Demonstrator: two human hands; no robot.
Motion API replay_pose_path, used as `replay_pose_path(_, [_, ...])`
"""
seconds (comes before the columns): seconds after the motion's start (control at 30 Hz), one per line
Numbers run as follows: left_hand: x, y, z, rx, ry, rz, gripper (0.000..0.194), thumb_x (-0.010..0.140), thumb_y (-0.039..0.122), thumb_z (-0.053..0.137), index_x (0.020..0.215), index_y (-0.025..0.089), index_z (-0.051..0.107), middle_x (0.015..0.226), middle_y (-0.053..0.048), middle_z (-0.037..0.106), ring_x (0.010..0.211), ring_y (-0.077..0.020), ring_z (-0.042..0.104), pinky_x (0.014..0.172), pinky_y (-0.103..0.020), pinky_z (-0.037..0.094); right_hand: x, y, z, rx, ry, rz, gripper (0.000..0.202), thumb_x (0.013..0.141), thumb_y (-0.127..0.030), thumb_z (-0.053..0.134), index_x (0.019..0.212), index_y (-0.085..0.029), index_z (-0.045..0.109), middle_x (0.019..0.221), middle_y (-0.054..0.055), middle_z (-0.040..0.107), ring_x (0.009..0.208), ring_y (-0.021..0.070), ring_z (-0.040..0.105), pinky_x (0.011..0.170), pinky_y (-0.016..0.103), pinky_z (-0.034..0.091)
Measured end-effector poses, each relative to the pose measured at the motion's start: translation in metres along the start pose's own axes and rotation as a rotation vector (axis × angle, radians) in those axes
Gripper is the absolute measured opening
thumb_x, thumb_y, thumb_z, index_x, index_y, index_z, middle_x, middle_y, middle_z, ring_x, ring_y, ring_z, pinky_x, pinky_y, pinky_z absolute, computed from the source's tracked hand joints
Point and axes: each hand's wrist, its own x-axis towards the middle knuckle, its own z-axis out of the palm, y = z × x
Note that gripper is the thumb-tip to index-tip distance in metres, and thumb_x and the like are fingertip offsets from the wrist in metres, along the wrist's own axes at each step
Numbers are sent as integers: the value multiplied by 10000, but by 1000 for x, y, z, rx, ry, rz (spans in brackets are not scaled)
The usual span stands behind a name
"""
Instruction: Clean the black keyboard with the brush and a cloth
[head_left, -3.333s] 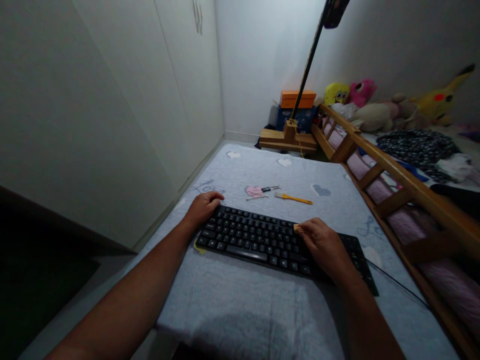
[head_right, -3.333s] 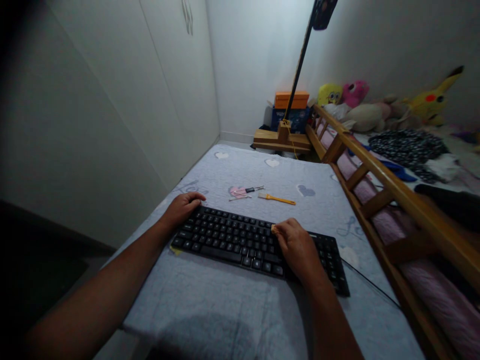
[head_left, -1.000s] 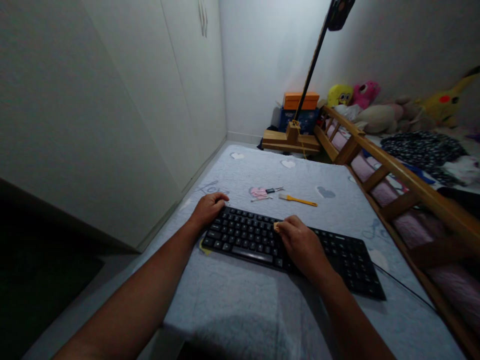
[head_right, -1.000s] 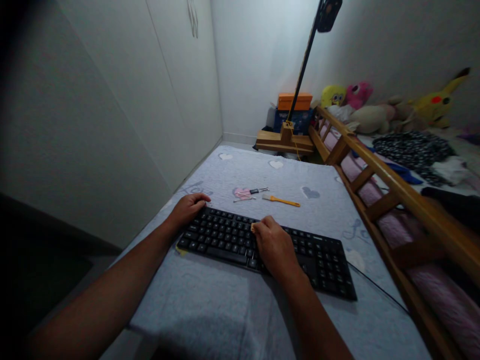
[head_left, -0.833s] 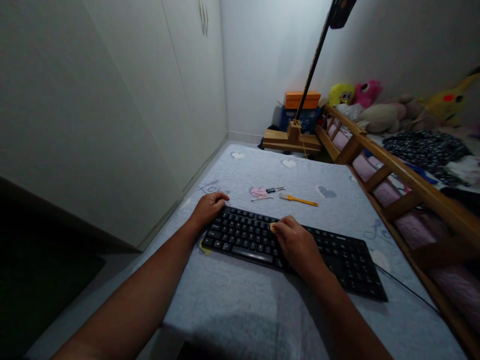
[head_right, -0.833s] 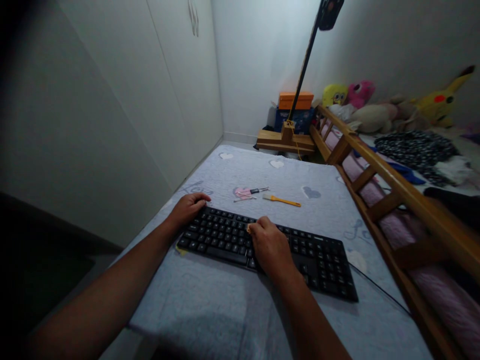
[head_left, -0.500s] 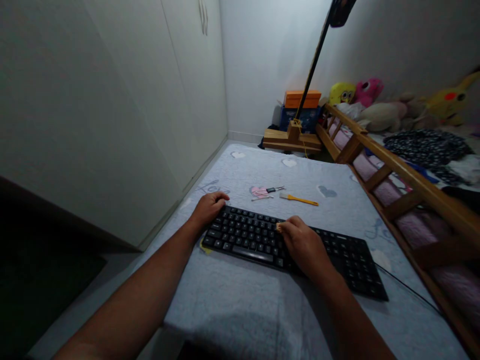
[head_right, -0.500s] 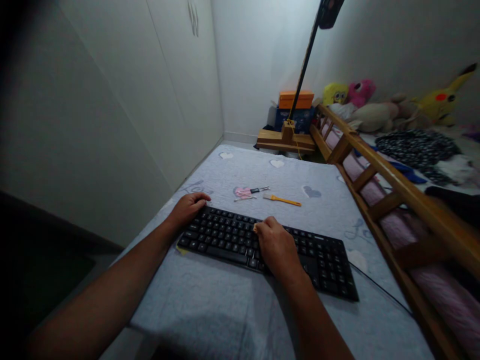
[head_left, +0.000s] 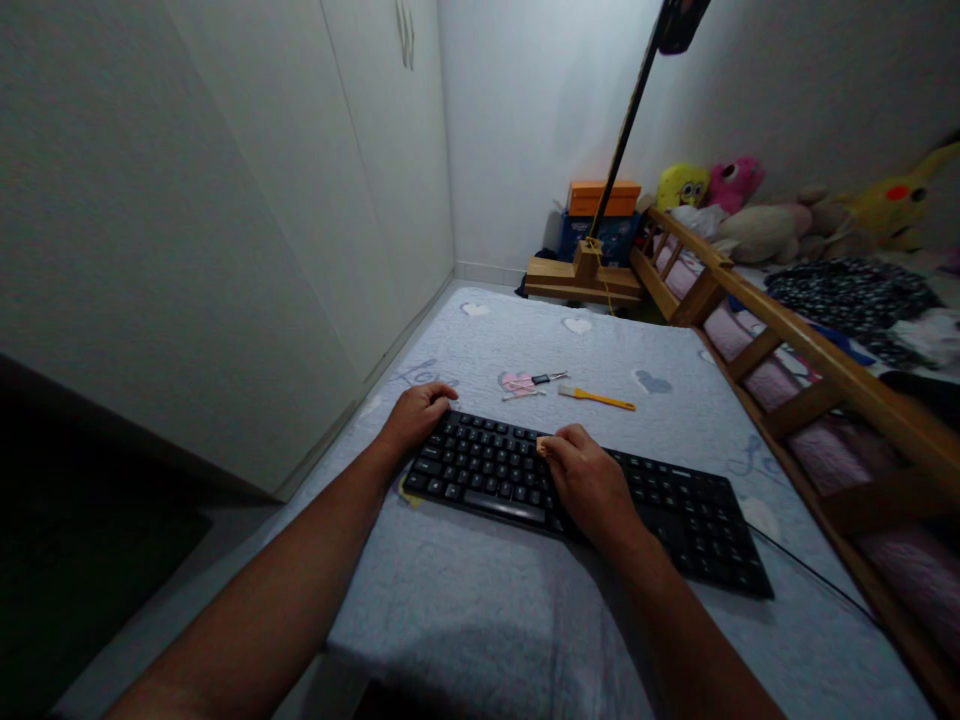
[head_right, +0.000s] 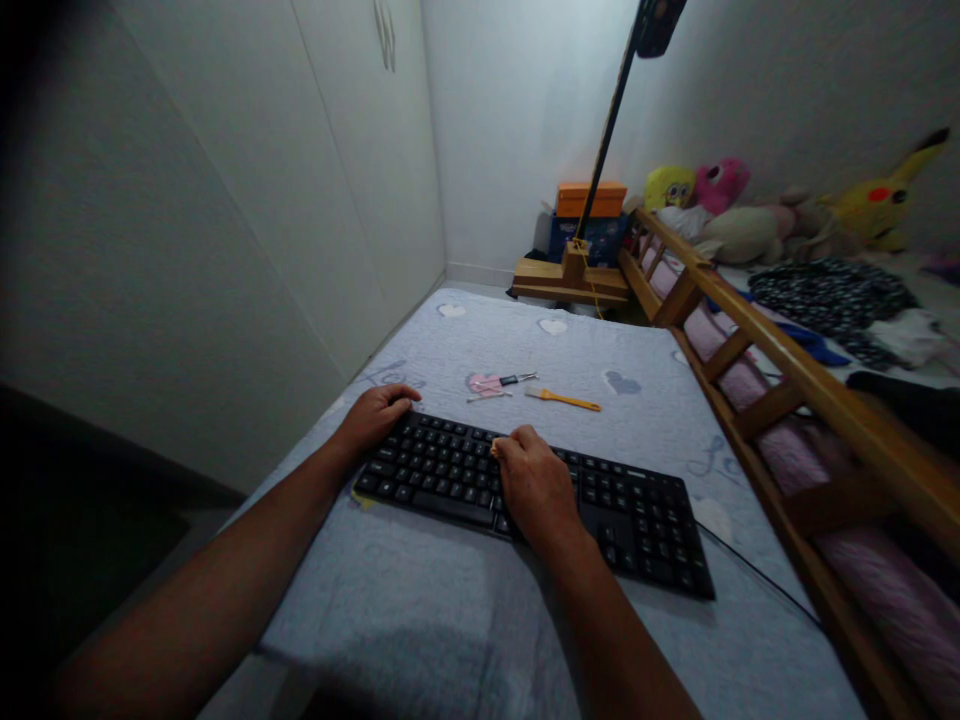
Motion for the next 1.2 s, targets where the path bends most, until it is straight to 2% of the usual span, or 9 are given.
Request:
replay_pose_path(0.57, [-1, 2, -1, -2, -2, -1, 362, 756, 317, 461, 928, 168, 742, 852, -55, 739, 856, -245, 667, 827, -349, 492, -6, 12, -15, -60, -78, 112, 246, 1024, -249, 474, 998, -198, 714, 1023, 52, 661, 851, 163, 654, 736, 248, 458])
replay_pose_path(0.73, [-1, 0, 0, -2, 8, -2, 354, 754, 314, 468, 924, 174, 746, 842, -48, 735, 836, -240, 666, 812, -345, 493, -8, 18, -13, -56, -57, 116, 228, 1008, -225, 488, 1000, -203, 715, 1021, 57, 665, 856, 169, 651, 738, 254, 466])
replay_pose_path(0.9, [0, -4, 1, -4, 7, 5, 345, 766, 314, 476, 926, 173, 747, 850, -51, 739, 842, -241, 665, 830, -352, 491, -7, 11, -9, -14, -17, 78, 234, 1014, -241, 486, 1018, -212, 718, 1035, 57, 663, 867, 170, 649, 759, 254, 477])
replay_pose_path(1.03, [0, -4, 1, -3, 6, 2, 344, 763, 313, 475, 929, 182, 747, 870, -46, 745, 864, -240, 668, 835, -347, 494, -5, 4, -4, 4, -28, 39, 257, 1029, -255, 464, 1043, -214, 718, 1026, 47, 664, 867, 163, 652, 772, 253, 476])
replay_pose_path(1.2, [0, 0, 0, -3, 8, 8, 338, 754, 318, 477, 909, 186, 748, 882, -48, 748, 884, -243, 668, 860, -347, 493, -2, 7, -3, -18, -37, 63, 244, 1021, -255, 483, 1015, -210, 723, 1031, 51, 660, 865, 165, 647, 755, 251, 470])
